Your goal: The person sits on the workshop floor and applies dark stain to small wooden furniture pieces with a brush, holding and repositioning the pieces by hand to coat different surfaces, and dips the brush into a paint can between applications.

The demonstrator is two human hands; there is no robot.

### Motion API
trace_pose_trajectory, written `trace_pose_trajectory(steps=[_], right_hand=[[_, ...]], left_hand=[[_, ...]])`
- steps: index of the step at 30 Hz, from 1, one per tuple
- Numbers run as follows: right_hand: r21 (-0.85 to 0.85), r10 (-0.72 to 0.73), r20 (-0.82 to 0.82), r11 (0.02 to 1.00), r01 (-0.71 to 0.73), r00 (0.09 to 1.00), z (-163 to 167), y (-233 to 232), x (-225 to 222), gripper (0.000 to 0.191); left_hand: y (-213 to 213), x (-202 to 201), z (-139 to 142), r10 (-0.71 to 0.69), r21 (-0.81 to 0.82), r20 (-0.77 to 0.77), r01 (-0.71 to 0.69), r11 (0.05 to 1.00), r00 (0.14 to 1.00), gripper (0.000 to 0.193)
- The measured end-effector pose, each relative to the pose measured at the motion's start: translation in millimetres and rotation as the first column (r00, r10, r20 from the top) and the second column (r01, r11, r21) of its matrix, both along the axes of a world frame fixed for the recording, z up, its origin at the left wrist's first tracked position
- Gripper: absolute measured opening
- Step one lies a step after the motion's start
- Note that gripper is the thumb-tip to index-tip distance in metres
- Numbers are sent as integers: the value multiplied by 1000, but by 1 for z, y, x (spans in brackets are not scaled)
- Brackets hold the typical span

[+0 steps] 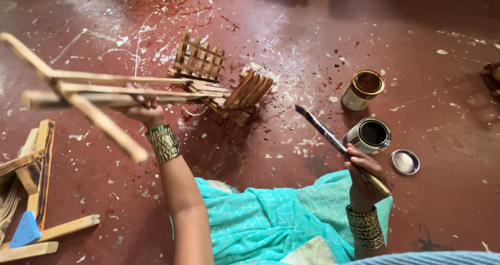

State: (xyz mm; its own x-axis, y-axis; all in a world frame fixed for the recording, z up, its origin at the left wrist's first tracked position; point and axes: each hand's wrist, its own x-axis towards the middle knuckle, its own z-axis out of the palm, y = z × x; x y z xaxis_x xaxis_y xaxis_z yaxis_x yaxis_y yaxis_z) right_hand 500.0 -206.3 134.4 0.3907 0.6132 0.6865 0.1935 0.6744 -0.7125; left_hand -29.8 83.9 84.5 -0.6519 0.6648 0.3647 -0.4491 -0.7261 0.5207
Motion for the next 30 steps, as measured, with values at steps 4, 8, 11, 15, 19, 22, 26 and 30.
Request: trace_pose_trajectory(steps=[4,8,11,15,19,22,26,30], right_hand=[[-12,7,96,1000,-6,995,1,2,-12,19],[-68,1,146,998,9,989,1,2,-20,18],[-80,7,167,997,7,986,0,4,-23,18],[-64,42,126,997,-34,991,-4,6,-26,18],[-79,59,156,996,-47,986,-7,8,-29,18],[-98,54,156,994,-39,986,-9,6,-28,19],[-106,32,142,994,-17,989,-10,5,-23,19],[-85,3,114,996,7,993,-8,5,-14,21]], left_hand=[[-30,-8,-10,-155,220,-65,165,961,986,70],[-51,-9,-29,-194,300,-50,200,933,980,72],[-57,-16,-47,-208,316,23,190,930,978,71],[-62,-31,-63,18,131,355,-69,989,935,70],[-71,-36,-75,239,-73,597,-244,967,766,77],[-75,-34,-79,258,-59,539,-270,961,802,74],[-68,-31,-76,287,-121,537,-265,957,793,67],[-63,-22,-74,301,-139,537,-269,953,788,61]])
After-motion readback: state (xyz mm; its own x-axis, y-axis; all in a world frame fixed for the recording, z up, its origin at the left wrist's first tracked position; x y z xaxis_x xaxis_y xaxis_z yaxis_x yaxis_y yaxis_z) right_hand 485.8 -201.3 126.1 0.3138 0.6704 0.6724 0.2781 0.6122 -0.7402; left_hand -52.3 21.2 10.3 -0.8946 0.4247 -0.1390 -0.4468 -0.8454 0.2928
